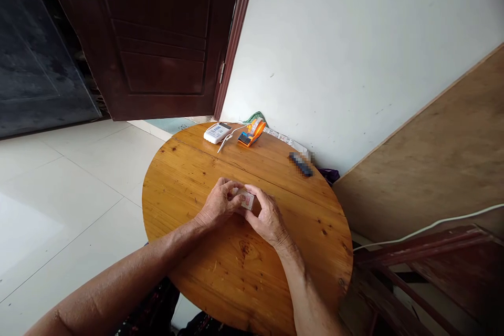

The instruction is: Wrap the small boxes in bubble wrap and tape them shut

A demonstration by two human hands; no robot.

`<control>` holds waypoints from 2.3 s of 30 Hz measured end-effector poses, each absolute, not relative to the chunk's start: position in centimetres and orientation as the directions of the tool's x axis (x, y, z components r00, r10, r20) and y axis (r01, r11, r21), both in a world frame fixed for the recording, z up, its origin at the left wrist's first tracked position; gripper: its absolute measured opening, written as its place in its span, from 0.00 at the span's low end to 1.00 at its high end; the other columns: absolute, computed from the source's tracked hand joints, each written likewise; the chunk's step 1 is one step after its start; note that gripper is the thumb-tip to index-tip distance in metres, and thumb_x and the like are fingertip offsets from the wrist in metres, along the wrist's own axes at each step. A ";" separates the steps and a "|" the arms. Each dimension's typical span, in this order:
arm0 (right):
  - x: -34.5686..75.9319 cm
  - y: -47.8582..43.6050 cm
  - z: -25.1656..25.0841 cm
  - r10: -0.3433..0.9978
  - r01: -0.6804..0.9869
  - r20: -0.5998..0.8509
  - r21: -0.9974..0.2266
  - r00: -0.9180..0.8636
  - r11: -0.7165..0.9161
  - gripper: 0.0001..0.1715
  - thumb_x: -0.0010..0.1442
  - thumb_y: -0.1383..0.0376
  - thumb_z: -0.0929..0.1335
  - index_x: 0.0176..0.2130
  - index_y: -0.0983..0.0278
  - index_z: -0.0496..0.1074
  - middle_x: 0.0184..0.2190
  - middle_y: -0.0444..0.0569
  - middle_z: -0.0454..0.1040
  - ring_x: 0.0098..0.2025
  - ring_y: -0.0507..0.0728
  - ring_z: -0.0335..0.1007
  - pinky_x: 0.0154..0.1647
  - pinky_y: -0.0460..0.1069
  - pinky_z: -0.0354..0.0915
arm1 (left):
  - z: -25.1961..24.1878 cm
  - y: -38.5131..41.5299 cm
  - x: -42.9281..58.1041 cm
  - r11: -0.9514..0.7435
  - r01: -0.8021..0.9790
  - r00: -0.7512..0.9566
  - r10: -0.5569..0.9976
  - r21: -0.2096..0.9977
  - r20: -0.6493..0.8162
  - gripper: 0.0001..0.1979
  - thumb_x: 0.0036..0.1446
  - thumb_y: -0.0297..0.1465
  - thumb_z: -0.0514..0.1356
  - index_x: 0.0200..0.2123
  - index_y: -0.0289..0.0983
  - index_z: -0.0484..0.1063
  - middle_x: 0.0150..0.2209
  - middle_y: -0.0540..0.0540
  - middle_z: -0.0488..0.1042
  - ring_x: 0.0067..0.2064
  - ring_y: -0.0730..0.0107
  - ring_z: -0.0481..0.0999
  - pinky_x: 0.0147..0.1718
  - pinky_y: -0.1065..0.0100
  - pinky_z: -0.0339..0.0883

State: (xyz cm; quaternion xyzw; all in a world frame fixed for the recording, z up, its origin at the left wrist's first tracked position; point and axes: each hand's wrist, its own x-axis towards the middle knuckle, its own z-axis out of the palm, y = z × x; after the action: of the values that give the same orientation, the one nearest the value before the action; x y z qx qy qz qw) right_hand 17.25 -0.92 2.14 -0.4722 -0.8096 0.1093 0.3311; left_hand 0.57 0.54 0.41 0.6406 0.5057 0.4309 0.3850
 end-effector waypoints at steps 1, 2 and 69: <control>17.2 -0.9 2.2 0.838 0.697 0.436 -0.487 -0.328 0.526 0.25 0.53 0.67 0.69 0.52 0.60 0.69 0.47 0.52 0.79 0.48 0.62 0.75 0.51 0.57 0.67 | 0.4 0.6 0.6 -0.188 0.313 0.110 0.981 0.931 0.161 0.13 0.54 0.29 0.61 0.44 0.38 0.76 0.41 0.47 0.68 0.35 0.73 0.71 0.38 0.70 0.68; 17.1 -1.0 2.3 0.838 0.701 0.440 -0.484 -0.321 0.523 0.23 0.54 0.66 0.69 0.50 0.60 0.70 0.46 0.51 0.79 0.47 0.62 0.75 0.50 0.57 0.67 | 0.4 0.6 0.6 -0.185 0.311 0.102 0.982 0.932 0.161 0.14 0.54 0.28 0.61 0.45 0.38 0.76 0.42 0.47 0.68 0.35 0.73 0.71 0.38 0.69 0.68; 17.7 -1.2 2.8 0.641 0.717 0.630 -0.185 -0.438 0.672 0.14 0.60 0.69 0.65 0.42 0.60 0.79 0.48 0.53 0.76 0.50 0.62 0.71 0.50 0.57 0.63 | 0.3 0.8 0.1 -0.182 0.307 0.100 0.982 0.934 0.159 0.11 0.55 0.33 0.61 0.41 0.37 0.77 0.35 0.49 0.65 0.33 0.71 0.68 0.37 0.67 0.65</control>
State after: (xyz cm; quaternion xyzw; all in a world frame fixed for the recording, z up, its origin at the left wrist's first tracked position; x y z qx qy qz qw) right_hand 17.67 -1.24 2.78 -0.4014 -0.8463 -0.0549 0.3459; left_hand 0.05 0.75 0.34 0.6330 0.5092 0.4365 0.3867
